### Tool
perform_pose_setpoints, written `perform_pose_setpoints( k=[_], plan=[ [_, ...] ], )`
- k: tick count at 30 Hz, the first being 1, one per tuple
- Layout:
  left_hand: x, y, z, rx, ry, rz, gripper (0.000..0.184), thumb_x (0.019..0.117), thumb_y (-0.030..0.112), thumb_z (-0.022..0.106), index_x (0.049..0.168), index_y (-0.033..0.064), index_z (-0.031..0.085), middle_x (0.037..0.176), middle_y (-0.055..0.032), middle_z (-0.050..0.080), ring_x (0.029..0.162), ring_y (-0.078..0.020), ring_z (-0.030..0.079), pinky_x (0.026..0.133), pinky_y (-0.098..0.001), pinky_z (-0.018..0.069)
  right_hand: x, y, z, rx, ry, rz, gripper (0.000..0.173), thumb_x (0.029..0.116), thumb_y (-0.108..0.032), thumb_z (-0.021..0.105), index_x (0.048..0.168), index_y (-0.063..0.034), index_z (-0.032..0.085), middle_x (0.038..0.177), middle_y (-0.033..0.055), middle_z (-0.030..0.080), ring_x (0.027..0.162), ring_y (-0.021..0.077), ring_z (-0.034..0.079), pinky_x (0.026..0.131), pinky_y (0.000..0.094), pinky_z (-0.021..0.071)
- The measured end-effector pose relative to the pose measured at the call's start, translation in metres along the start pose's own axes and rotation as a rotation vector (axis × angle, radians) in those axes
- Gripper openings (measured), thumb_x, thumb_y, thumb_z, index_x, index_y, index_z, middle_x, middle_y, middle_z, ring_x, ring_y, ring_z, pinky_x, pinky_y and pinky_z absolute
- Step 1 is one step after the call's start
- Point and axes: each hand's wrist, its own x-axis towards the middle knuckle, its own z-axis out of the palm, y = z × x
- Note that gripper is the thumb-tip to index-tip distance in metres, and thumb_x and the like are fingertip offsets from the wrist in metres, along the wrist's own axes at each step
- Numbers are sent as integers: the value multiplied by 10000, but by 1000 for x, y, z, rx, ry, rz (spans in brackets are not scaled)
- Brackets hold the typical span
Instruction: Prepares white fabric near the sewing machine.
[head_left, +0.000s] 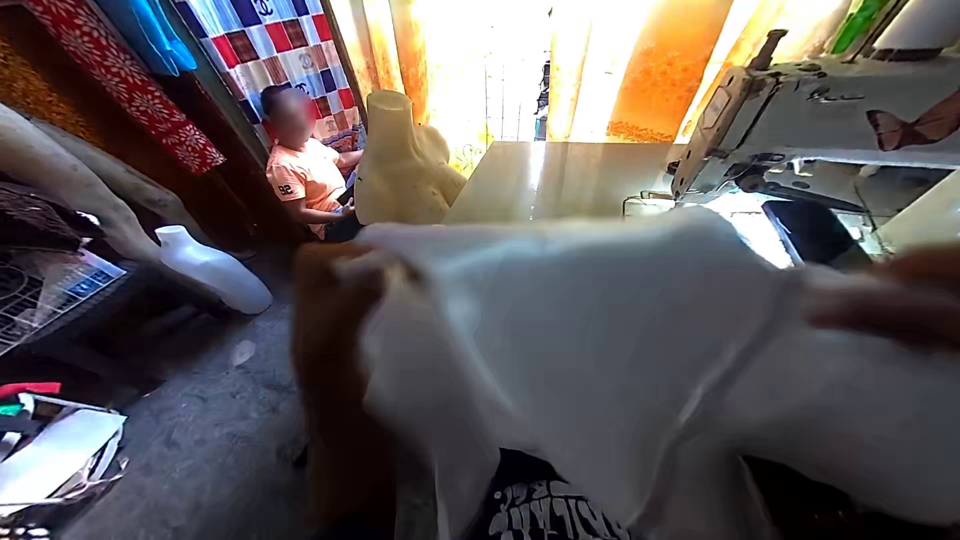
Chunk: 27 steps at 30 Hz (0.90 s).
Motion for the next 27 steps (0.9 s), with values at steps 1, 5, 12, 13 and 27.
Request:
perform_pose_setpoints(
  k=[1, 5, 12, 13, 27],
  plan=[
    [20, 12, 26, 55, 14, -232, 99, 943, 180, 715, 892, 95, 727, 799, 53, 708, 707, -30, 670, 652, -263, 598, 18, 12, 9, -113, 12, 91, 167, 985, -208, 684, 952, -52, 733, 800, 110, 699, 707, 248, 665, 649, 459, 538],
    [50, -31, 93, 46, -11, -786, 169, 969, 185, 694, 921, 24, 706, 737, -17, 695, 640, -82, 658, 644, -317, 590, 64, 28, 73, -319, 182, 219, 247, 996, -164, 663, 1155, 23, 693, 1077, 350, 650, 1024, 619, 592, 803, 787, 426],
    [58, -65, 111, 25, 22, -901, 237, 978, 236, 702, 961, -1, 705, 778, -61, 707, 655, -102, 665, 662, -324, 582, 52, -26, 160, 325, -121, 133, 311, 1019, -294, 626, 1101, -13, 727, 895, 114, 717, 756, 189, 672, 729, 384, 558],
    [60, -59, 110, 35, 14, -889, 240, 981, 234, 695, 974, -6, 704, 792, -65, 705, 673, -110, 666, 684, -335, 581, 46, -35, 169, 376, -151, 135, 306, 1023, -304, 614, 1100, -29, 724, 862, 76, 710, 708, 135, 652, 687, 325, 549],
    [78, 0, 105, -46, -6, -768, 154, 976, 162, 696, 899, 32, 724, 719, -20, 715, 603, -69, 671, 604, -259, 586, 23, -103, 294, 553, 437, 230, 489, 924, -178, 688, 1315, 101, 601, 1108, 215, 726, 980, 306, 726, 879, 487, 578]
  ],
)
